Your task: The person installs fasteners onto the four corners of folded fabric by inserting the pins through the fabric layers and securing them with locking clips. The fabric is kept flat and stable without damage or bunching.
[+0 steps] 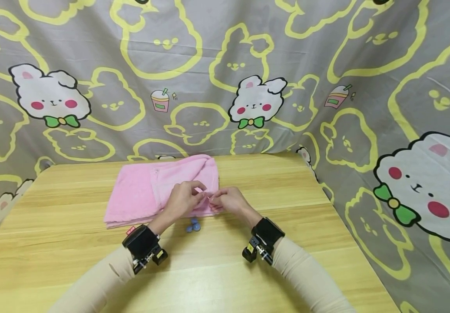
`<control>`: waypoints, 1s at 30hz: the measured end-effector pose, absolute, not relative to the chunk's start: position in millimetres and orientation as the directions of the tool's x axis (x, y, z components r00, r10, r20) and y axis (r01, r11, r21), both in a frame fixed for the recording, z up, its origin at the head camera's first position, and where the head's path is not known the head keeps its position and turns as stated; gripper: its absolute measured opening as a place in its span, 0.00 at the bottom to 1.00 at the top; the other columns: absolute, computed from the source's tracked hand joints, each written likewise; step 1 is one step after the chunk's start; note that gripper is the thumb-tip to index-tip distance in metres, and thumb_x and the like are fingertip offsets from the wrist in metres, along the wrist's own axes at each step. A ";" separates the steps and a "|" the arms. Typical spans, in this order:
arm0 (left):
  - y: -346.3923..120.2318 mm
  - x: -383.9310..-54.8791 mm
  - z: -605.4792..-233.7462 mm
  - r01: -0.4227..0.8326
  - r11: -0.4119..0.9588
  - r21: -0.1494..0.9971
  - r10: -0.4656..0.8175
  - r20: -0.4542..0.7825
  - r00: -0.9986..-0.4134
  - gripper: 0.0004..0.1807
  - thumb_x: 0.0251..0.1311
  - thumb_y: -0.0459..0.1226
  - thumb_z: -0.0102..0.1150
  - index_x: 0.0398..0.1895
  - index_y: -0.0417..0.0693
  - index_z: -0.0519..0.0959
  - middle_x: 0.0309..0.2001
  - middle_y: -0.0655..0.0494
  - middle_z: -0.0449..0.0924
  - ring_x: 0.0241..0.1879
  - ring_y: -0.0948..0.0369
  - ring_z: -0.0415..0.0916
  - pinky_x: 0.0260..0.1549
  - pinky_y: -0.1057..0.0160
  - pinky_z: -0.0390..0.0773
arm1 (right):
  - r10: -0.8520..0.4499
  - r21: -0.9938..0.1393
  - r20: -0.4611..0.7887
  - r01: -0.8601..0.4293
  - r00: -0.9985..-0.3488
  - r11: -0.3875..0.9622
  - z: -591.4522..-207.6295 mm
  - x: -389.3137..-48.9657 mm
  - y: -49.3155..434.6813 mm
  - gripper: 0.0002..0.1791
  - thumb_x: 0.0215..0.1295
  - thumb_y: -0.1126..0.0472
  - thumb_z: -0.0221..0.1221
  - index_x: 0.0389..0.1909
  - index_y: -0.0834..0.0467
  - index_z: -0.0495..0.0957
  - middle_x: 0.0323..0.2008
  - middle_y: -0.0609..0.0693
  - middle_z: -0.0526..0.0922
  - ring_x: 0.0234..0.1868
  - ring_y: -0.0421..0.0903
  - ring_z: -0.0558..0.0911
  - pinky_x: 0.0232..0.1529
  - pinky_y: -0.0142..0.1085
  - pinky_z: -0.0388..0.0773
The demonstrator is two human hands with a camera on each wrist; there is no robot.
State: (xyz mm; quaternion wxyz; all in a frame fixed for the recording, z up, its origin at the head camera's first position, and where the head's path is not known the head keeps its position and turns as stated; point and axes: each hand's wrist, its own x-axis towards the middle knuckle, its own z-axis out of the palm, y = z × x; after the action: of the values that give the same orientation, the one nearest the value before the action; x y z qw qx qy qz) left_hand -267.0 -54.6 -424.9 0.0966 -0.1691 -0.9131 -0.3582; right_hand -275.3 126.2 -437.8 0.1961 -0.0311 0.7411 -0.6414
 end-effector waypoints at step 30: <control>-49.0 -255.0 -428.8 0.432 0.674 0.599 0.298 0.314 -0.901 0.06 0.56 0.32 0.70 0.36 0.49 0.91 0.38 0.55 0.91 0.32 0.62 0.82 0.34 0.62 0.79 | -0.260 -0.955 -0.291 0.295 -0.921 0.024 -439.2 -276.0 120.6 0.17 0.74 0.69 0.47 0.54 0.77 0.74 0.38 0.61 0.88 0.36 0.45 0.88 0.48 0.37 0.85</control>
State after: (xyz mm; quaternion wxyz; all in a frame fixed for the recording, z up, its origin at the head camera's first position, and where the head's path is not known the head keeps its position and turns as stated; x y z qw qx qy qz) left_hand -255.0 -49.0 -428.8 0.0954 -0.2004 -0.9099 -0.3504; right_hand -276.0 120.6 -439.2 0.1988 0.0129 0.6875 -0.6983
